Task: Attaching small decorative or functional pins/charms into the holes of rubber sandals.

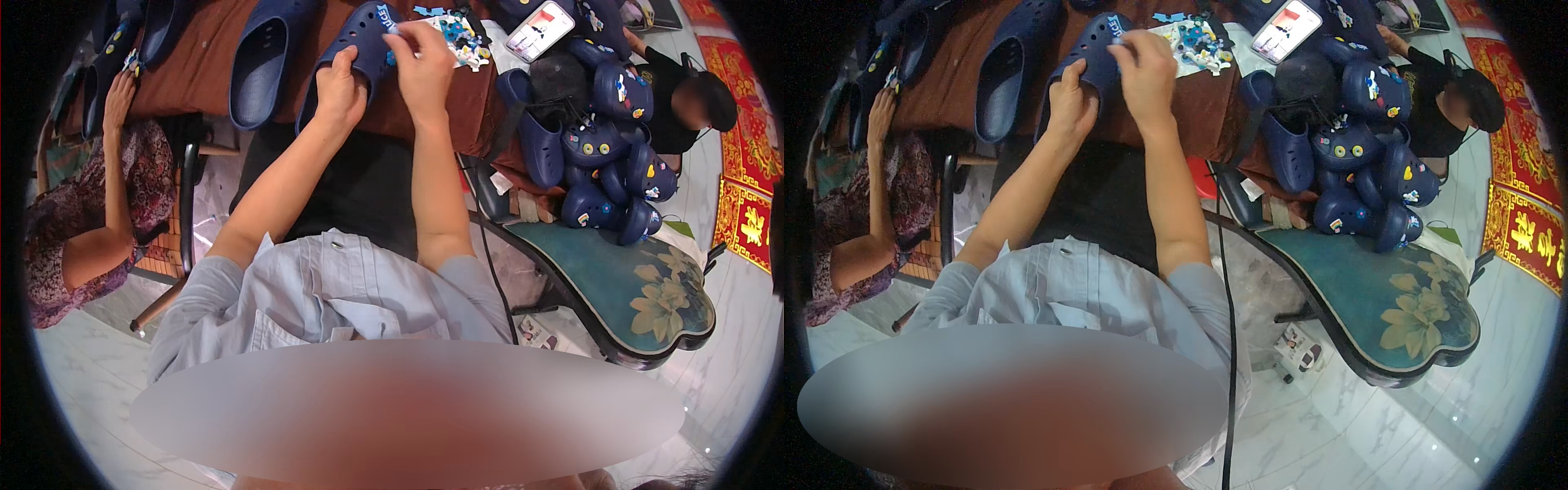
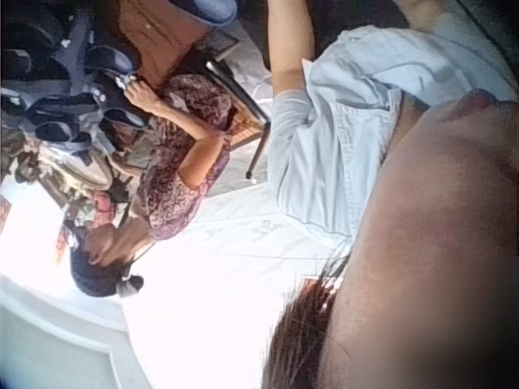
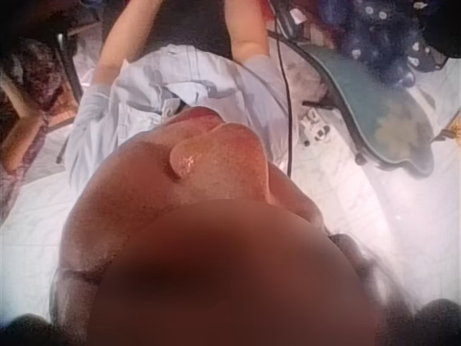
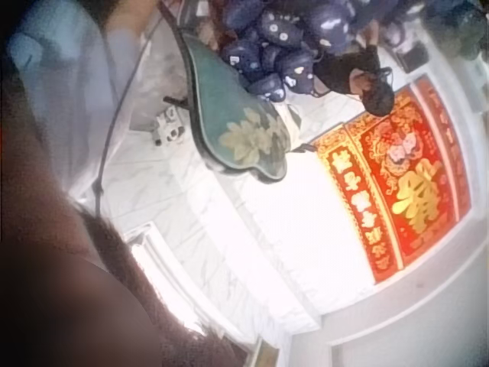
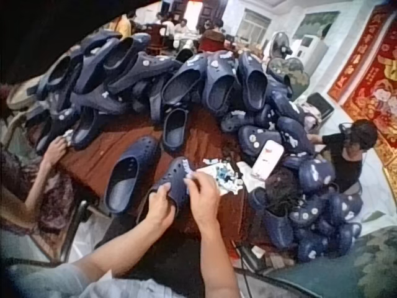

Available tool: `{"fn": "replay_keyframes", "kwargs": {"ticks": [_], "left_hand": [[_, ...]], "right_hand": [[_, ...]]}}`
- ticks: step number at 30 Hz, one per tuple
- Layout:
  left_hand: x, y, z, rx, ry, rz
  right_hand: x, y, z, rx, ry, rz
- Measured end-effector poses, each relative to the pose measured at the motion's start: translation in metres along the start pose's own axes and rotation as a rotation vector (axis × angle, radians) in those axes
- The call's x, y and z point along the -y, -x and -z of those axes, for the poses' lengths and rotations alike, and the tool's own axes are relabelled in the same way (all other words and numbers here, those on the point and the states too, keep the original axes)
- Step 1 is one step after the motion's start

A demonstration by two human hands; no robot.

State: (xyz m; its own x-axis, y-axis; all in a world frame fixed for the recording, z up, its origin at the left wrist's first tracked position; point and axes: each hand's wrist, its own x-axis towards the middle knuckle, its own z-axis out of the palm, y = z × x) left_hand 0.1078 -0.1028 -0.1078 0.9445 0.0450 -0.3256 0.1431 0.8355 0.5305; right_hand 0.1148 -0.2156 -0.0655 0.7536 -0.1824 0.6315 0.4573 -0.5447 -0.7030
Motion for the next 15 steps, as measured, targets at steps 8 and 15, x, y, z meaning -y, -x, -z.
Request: {"fn": "replay_keyframes", "kwargs": {"ticks": [8, 15], "left_hand": [[0.003, -0.002, -0.001, 0.041, 0.007, -0.006], [-0.001, -0.008, 0.001, 0.031, 0.025, 0.09]], "right_hand": [[-0.018, -0.018, -0.035, 0.214, 0.247, 0.355], [-0.008, -0.017, -0.025, 0.233, 0.255, 0.393]]}}
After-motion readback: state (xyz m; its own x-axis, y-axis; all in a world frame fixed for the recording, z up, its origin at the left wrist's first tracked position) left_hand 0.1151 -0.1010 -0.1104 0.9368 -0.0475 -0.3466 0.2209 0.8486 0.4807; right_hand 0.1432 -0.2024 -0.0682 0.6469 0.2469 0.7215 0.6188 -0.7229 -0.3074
